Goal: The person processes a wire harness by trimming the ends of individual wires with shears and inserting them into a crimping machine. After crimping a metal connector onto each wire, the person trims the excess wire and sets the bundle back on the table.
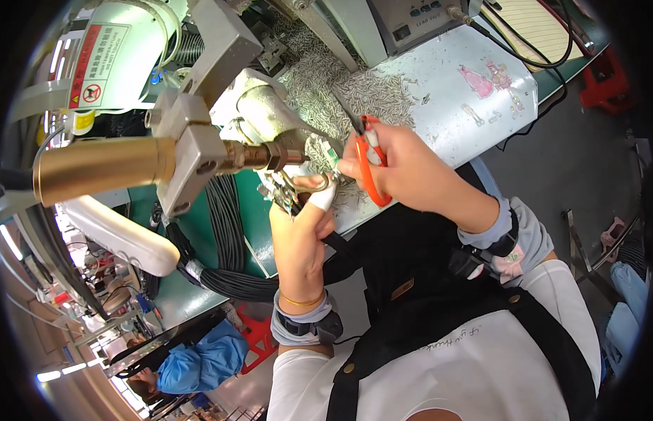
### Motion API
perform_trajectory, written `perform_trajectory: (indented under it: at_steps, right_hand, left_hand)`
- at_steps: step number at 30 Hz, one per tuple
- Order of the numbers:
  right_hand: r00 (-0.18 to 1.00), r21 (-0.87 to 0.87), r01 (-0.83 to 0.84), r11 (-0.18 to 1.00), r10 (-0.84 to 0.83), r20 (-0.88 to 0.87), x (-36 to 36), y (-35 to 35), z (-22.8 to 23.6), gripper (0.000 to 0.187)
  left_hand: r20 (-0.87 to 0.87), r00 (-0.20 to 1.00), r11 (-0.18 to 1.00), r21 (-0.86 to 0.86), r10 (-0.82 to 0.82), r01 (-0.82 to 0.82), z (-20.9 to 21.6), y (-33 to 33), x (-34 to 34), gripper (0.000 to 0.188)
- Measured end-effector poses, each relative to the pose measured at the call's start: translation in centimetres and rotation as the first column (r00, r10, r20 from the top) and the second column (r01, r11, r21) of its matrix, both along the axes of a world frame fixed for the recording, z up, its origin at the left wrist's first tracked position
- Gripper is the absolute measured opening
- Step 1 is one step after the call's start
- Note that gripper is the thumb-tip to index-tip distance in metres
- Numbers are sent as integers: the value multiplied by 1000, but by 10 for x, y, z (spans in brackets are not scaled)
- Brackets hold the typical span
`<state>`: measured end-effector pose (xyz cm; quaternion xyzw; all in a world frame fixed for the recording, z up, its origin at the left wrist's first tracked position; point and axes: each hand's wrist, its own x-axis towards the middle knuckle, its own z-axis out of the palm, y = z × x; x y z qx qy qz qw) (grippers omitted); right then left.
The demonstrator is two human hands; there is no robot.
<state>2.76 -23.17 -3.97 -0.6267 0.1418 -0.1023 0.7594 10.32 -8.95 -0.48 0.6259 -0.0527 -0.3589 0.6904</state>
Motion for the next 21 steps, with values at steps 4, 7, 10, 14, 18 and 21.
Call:
perform_trajectory:
  at_steps: [4,7,10,14,18,21]
  right_hand:
    - [996,181,-80,980,71,55,-25,16,10,14]
    - [991,276,-133,952,122,54,-40,27,12,15]
    - [985,310,-172,935,168,39,-48,33,10,17]
    - [992,-399,9,917,43,121,-57,36,10,26]
    - [993,-666,-97,739,115,-18,-68,41,14,34]
    - [997,-671,-67,738,67,-26,-67,48,7,42]
  left_hand:
    - [-91,996,994,-107,6,-16,3,25,-26,13]
    - [-137,989,984,-165,47,-70,4,38,-45,12]
    - [49,994,987,-137,94,-86,8,44,-59,13]
    - [286,938,980,-93,197,-177,12,45,-74,14]
    - [459,850,966,-97,258,-241,7,46,-81,16]
    - [484,834,963,-83,264,-257,6,45,-84,16]
